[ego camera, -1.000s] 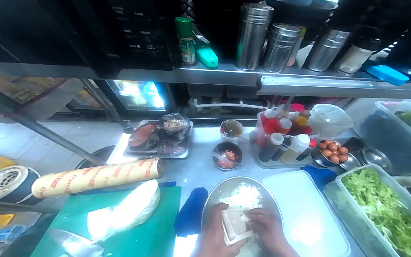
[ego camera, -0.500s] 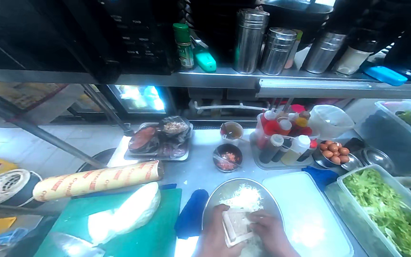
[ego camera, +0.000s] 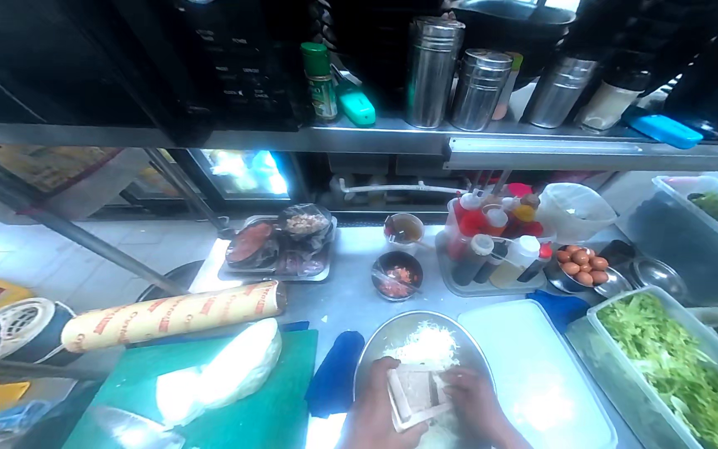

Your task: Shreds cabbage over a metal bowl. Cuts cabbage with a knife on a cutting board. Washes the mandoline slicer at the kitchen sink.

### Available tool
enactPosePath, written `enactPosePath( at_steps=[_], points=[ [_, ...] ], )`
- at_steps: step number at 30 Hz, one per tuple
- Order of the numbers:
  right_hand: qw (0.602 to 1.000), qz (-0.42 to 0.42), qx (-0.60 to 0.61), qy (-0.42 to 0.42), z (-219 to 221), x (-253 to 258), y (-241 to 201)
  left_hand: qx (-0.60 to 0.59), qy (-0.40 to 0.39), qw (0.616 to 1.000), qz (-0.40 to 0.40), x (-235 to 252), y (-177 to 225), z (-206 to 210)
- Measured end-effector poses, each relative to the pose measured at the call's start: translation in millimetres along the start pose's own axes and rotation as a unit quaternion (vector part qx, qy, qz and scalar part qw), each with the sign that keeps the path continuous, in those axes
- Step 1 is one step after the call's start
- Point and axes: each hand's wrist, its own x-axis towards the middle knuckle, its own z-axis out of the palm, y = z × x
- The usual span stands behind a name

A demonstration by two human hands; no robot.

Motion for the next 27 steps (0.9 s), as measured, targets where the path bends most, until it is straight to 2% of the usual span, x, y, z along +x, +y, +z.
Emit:
enactPosePath(
  at_steps=[2, 4, 6, 10, 12, 15, 17, 19, 21, 25, 27],
  points=[
    [1.000, 0.010, 0.009, -0.008, -5.4, -0.6, -8.5, -0.004, 0.000, 1.000, -0.003, 0.9, 3.4, -1.4],
    [0.999, -0.026, 0.045, 0.000, -10.6, -0.1, -46.1, 0.000, 0.006, 1.000, 0.001, 3.1, 1.3, 0.9],
    [0.995, -0.061, 0.075, 0.019, -8.8, 3.4, -59.3, 0.002, 0.003, 1.000, 0.008, 6.3, -0.3, 1.8],
    [1.000, -0.006, 0.005, 0.007, 1.9, 5.3, 2.4, 0.000, 0.001, 1.000, 0.000, 3.3, 2.6, -2.8],
    [1.000, 0.009, 0.009, -0.005, -3.3, 5.9, -6.1, -0.004, 0.000, 1.000, -0.005, 3.6, 4.7, -3.9],
    [0.998, -0.038, 0.053, 0.007, -9.9, 6.5, -53.5, -0.001, 0.002, 1.000, 0.003, 6.7, 1.7, -0.7],
    [0.996, -0.054, 0.059, 0.025, -5.1, 7.1, -45.2, 0.005, -0.002, 1.000, 0.009, 7.9, 1.0, -0.9],
    [0.999, -0.011, 0.037, 0.014, -0.4, 6.3, -11.7, 0.006, -0.005, 1.000, 0.005, 5.3, 3.5, -3.3],
    [0.999, 0.023, 0.027, -0.003, -1.4, 5.8, 2.5, 0.002, -0.001, 1.000, 0.001, 3.3, 3.9, -3.0],
    [0.996, 0.048, 0.079, 0.007, -5.4, 4.9, -27.5, 0.004, -0.001, 1.000, -0.003, 5.3, 6.0, -2.9],
    [0.994, 0.047, 0.097, 0.020, -3.6, 5.4, -26.8, 0.004, 0.000, 1.000, -0.003, 6.5, 7.8, -2.7]
  ],
)
